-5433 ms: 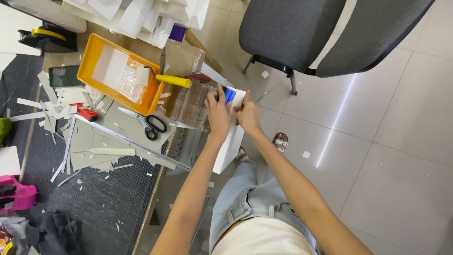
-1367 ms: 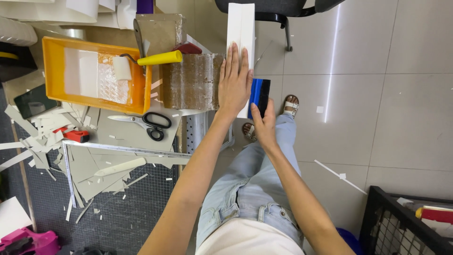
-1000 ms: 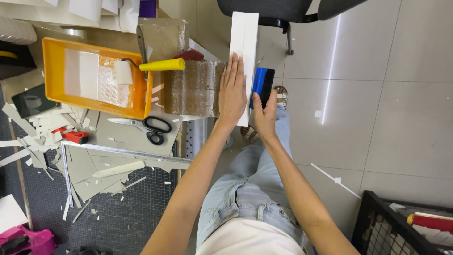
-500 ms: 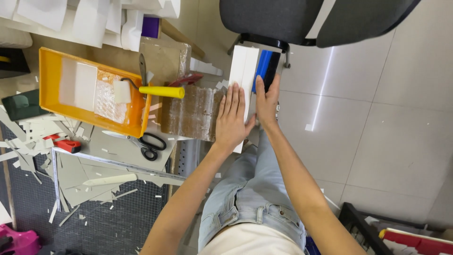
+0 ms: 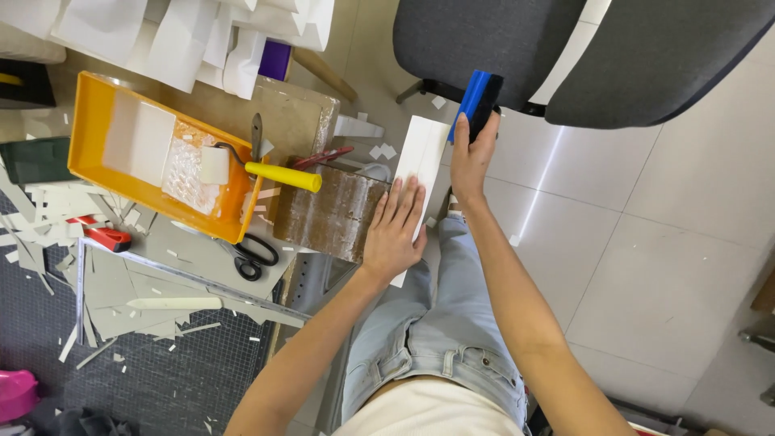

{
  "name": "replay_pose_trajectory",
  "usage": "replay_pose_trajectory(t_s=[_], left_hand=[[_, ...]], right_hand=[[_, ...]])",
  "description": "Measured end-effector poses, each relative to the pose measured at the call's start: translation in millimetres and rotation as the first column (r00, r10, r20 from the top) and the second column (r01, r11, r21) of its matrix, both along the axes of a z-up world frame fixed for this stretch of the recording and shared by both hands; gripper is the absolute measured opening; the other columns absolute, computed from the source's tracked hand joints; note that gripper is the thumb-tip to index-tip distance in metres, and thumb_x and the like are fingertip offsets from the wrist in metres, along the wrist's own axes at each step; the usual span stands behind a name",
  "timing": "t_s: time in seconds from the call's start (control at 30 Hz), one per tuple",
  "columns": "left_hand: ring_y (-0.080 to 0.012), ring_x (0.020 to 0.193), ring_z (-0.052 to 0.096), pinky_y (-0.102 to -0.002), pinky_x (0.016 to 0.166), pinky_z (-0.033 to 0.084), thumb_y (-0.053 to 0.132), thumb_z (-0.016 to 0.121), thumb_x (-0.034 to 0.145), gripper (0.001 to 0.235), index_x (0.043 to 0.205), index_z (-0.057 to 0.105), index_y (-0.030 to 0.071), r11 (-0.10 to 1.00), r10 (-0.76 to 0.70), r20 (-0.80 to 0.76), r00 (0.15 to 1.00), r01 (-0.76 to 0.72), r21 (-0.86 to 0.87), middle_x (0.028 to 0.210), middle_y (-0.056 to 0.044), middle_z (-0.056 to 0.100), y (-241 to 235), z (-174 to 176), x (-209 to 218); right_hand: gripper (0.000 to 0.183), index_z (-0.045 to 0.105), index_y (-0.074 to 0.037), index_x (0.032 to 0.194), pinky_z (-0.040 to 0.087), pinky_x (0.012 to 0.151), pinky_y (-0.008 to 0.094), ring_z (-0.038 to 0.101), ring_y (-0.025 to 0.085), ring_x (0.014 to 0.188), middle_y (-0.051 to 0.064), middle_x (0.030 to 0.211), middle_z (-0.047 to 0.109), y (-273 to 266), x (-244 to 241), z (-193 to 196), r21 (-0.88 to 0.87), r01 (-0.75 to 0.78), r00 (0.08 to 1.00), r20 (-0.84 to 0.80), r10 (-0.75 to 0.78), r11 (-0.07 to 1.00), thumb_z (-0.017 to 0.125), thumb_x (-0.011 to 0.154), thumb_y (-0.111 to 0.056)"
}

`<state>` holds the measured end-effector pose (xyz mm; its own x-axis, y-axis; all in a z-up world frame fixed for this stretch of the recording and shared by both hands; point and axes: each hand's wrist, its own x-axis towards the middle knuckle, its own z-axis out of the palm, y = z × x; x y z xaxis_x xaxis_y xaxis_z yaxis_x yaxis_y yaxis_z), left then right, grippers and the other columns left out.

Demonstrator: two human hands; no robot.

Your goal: Smoothing the edges of cardboard strips using a squeegee tool on a workshop table.

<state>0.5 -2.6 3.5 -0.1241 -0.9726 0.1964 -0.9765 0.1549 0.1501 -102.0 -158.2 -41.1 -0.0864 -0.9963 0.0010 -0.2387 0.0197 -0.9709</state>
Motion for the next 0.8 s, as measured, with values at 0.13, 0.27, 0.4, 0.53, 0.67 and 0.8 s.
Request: replay_pose_trajectory(t_s=[0.13,0.27,0.4,0.53,0.67,0.8], left_hand=[[-0.0327,0.146,0.039,-0.044,0.12,0.027,0.027,0.057,0.088,0.066,0.151,0.046,0.009,1.0,0.0,-0.009,1.0,0.0,0.0,0.159,-0.012,0.041,-0.2,0.1,-0.9],[-0.0321,0.145,0.039,-0.042,0.12,0.027,0.026,0.056,0.089,0.065,0.151,0.047,0.009,1.0,0.005,-0.013,1.0,-0.006,-0.012,0.158,-0.012,0.043,0.3,2.5,-1.0],[-0.0312,0.145,0.04,-0.042,0.12,0.027,0.027,0.057,0.089,0.065,0.151,0.046,0.009,1.0,0.011,-0.003,1.0,-0.011,-0.011,0.158,-0.011,0.043,0.5,1.3,-2.0],[-0.0306,0.145,0.041,-0.042,0.12,0.028,0.027,0.057,0.088,0.065,0.15,0.048,0.009,1.0,0.013,-0.004,1.0,-0.014,-0.019,0.157,-0.011,0.044,1.8,1.2,-2.6],[-0.03,0.146,0.039,-0.041,0.121,0.026,0.026,0.057,0.089,0.065,0.15,0.048,0.009,0.999,0.022,-0.014,1.0,-0.023,-0.025,0.158,-0.01,0.043,0.4,2.7,-3.1],[-0.0293,0.147,0.037,-0.041,0.122,0.025,0.027,0.056,0.09,0.065,0.152,0.045,0.01,1.0,0.03,-0.002,1.0,-0.03,0.004,0.159,-0.01,0.041,1.9,2.3,-3.9]], right_hand=[[0.022,0.047,-0.009,0.127,0.055,0.088,0.032,0.057,0.01,0.092,0.001,0.102,0.06,-10.7,-3.7,5.2,0.007,-0.021,0.999,-0.036,0.021,1.0,0.05,0.109,-0.02],[0.022,0.048,-0.009,0.127,0.055,0.086,0.03,0.058,0.009,0.093,-0.001,0.101,0.061,-20.4,-8.3,-4.7,0.025,-0.047,0.998,-0.03,0.048,0.999,0.051,0.108,-0.019],[0.026,0.046,-0.009,0.13,0.058,0.075,0.031,0.061,0.012,0.083,0.001,0.095,0.061,-37.7,-17.6,16.2,0.134,-0.11,0.994,0.025,0.107,0.985,0.053,0.108,-0.022],[0.018,0.059,-0.014,0.108,0.055,0.056,0.02,0.059,0.008,0.068,-0.003,0.077,0.054,-54.7,-34.0,-18.6,0.283,-0.096,0.903,0.428,-0.036,0.954,0.046,0.108,-0.027],[0.012,0.069,-0.014,0.108,0.05,0.067,0.023,0.055,0.006,0.079,-0.005,0.084,0.058,-44.7,-74.9,5.3,0.183,-0.251,0.945,0.257,0.2,0.951,0.057,0.106,-0.014],[0.039,0.055,-0.017,0.142,0.044,0.1,0.044,0.051,0.028,0.12,0.014,0.131,0.061,-43.4,-64.5,39.4,0.141,-0.435,0.9,0.103,0.424,0.889,0.049,0.106,-0.003]])
